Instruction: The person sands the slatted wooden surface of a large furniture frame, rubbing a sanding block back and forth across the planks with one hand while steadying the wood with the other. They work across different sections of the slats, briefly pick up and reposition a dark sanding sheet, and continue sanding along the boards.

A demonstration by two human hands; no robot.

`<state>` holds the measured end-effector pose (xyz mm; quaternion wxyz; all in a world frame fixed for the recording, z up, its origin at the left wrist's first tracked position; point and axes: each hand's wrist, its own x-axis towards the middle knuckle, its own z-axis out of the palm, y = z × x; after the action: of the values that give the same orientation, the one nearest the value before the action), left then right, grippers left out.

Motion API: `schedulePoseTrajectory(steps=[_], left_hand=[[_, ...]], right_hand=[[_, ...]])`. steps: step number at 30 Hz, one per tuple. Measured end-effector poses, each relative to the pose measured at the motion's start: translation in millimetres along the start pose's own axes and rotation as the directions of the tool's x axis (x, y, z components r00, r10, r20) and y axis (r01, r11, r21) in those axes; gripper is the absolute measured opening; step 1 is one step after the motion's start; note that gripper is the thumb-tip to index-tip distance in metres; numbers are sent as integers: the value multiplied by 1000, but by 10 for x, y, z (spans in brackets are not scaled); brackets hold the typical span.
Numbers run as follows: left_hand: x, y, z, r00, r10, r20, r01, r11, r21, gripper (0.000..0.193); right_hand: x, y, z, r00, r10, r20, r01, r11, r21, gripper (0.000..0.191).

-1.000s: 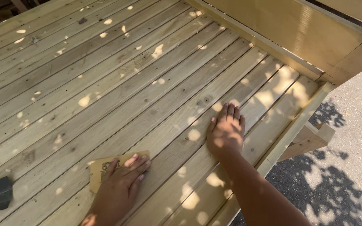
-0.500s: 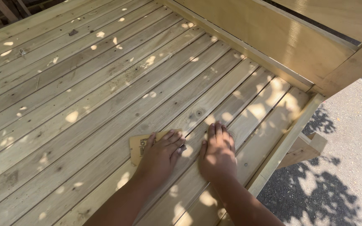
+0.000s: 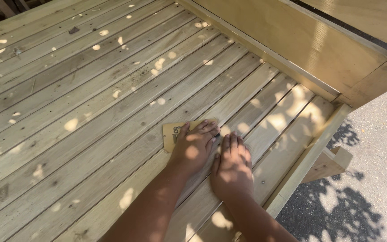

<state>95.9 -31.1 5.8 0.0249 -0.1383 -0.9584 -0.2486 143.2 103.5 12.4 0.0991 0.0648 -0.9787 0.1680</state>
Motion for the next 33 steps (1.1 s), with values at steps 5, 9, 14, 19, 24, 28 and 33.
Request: schedulePoseTrajectory(steps=[5,9,14,19,24,28,33], left_hand=[[-1782,-646,-374,996,-73,-53,76,995,61,39],[-2606,-1046,-364,977,-207,-52,214,955,206,48],[-2182,-840,-368,985,-40,-165,73,977,200,41],[-654,-335,-292,1000,0,5,0,1000,24,40],[462,-270,94,988,70,-139,-60,995,75,43],[385,-261,105,991,53,-122,-49,998,35,38],[-1052,-382,-353,998,-27,-52,28,1000,14,41]], right_hand=[[16,42,88,999,50,9,-50,999,20,61],[93,3,156,998,69,-3,-69,997,-13,64],[149,-110,240,990,134,-33,-137,987,-88,64],[109,-130,223,990,134,-43,-137,986,-92,65],[97,-137,198,990,137,-34,-140,987,-83,65],[97,-131,232,992,125,-31,-128,986,-109,66],[98,-104,267,993,109,-48,-113,988,-102,66]])
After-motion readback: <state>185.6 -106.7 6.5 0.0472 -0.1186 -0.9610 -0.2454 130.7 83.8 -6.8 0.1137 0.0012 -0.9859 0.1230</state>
